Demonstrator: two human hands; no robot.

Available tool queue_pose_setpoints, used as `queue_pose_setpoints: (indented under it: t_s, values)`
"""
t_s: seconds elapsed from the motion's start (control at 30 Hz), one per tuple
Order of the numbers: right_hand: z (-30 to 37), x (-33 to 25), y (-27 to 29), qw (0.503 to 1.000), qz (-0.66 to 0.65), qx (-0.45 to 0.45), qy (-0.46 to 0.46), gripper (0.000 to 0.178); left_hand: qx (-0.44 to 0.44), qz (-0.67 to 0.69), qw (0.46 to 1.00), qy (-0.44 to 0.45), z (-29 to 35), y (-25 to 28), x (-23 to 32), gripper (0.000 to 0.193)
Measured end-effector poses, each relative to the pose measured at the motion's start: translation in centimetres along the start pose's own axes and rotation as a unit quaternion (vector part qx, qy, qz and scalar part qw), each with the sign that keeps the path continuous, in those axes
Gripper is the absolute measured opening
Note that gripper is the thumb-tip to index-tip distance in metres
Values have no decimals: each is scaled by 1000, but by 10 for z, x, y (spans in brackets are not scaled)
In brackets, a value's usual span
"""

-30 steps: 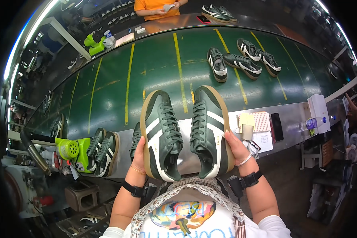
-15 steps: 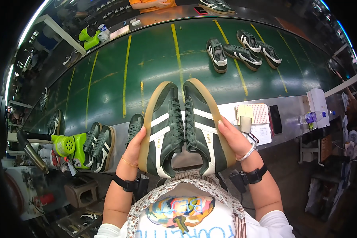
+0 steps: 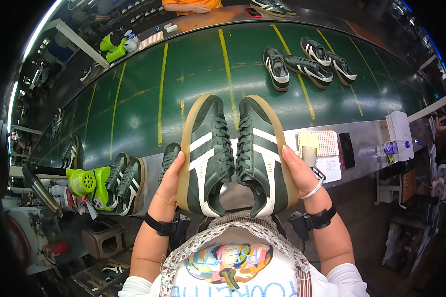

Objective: Inspect and organize pairs of green sneakers on a factory assembly line.

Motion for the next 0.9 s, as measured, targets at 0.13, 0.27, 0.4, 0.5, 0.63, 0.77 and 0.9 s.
queue_pose_setpoints:
  t_s: [0.13, 0.27, 0.4, 0.5, 0.63, 0.77, 0.9]
  values:
    - [-13, 13, 18, 999, 17, 28, -12, 44, -5, -7, 999, -54, -2, 3, -3, 48]
    - [-34, 46, 40, 998, -36, -11, -53, 46, -2, 25, 986, -164, -4, -1, -10, 55]
    - [-61, 86, 78, 998, -17, -5, -68, 47, -21, -32, 984, -173, -4, 5, -19, 53]
    - [-67, 86, 80, 949, 212, 132, -194, 49, -21, -2, 983, -181, -4, -1, -19, 52]
    - [-78, 97, 120, 699, 640, 317, 36, 47, -28, 27, 984, -176, -8, -7, -19, 48]
    - [-54, 19, 36, 825, 414, 279, 263, 36, -28, 36, 982, -182, -9, -10, -19, 48]
    - [-23, -34, -56, 854, 338, 149, 367, 27, -29, 34, 982, -184, -12, -11, -17, 48]
Point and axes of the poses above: each hand's wrist, its own z-axis away from the middle knuckle, its own y-axis out of the back of the hand, x = y × z, the point moved 1 cm from there along -z, towards the middle knuckle, and after that the axes turned 7 degrees about -y, right-handed, at the moved point
